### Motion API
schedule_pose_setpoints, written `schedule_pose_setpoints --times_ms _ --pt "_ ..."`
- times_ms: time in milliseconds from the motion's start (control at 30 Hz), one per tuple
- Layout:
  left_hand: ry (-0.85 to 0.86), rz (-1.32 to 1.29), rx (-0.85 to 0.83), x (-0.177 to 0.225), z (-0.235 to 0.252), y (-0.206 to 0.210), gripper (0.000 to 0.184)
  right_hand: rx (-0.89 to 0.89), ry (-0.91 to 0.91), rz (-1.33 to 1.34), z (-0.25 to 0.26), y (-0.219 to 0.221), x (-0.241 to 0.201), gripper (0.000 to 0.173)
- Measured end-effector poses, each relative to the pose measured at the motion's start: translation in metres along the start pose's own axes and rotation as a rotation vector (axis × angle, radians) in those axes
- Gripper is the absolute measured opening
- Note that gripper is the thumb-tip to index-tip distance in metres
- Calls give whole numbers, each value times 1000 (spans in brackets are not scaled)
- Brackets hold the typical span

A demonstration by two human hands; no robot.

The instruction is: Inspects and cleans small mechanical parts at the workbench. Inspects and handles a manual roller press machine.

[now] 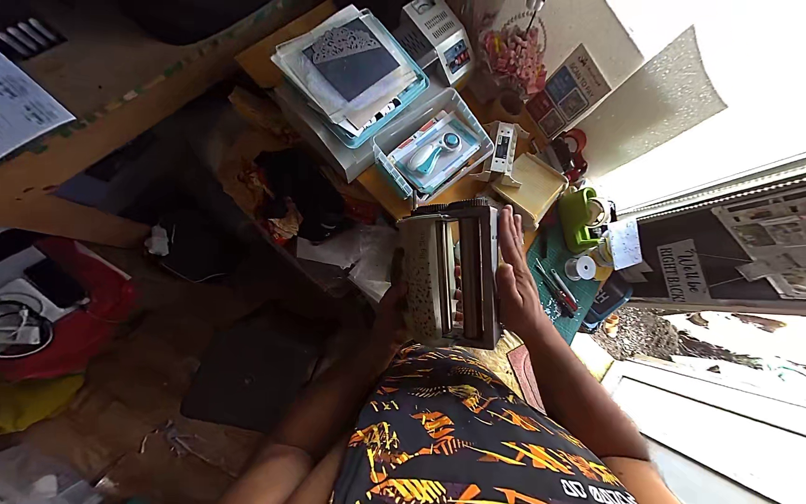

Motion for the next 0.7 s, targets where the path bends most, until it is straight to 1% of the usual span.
schedule_pose_setpoints --times_ms 33,67,100,167,200,267,300,333,367,400,433,500,533,600,633,700 --pt "0 -5 14 2 1 -3 35 22 63 -184 -2 -9 16 79" --pt "0 -15 18 4 1 -7 36 37 146 -314 -6 -20 34 71" --pt "1 -28 19 6 1 -10 37 54 216 -365 -12 -32 48 64" --pt "18 -67 -28 12 1 -9 38 138 300 -319 -28 -55 61 60" --pt "33 -83 -56 16 2 -8 37 225 322 -250 -36 -67 64 56" --pt "67 -75 -75 24 2 -6 35 414 399 -113 -53 -85 72 24" --pt "75 -68 -86 27 2 -5 35 465 424 -61 -58 -89 75 25" --pt "76 -60 -95 30 1 -5 36 487 396 25 -61 -89 75 21" --pt "78 -42 -100 31 1 -4 38 460 338 162 -59 -84 71 31" --pt "77 -23 -100 32 0 -4 39 370 289 287 -53 -75 64 54" --pt "73 -9 -96 32 -1 -4 39 308 249 393 -44 -64 55 65" --pt "61 14 -101 27 -3 -2 39 248 163 551 -26 -41 32 71" --pt "51 18 -105 22 -3 -1 40 216 127 587 -18 -29 19 75" --pt "22 40 -54 12 -3 2 41 154 75 582 -4 -8 -4 82" --pt "-2 60 -40 8 -3 4 42 111 77 560 0 2 -12 81" --pt "-26 40 -35 -1 -3 3 42 49 130 550 2 14 -13 77"
Point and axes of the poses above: each hand's wrist, its own z-axis towards the middle knuckle, its own y-axis out of the palm, x = y × z, the point moved 8 cm from there along z, towards the middle knuckle, and after that the axes turned 9 degrees about z, right-handed, at the moved point
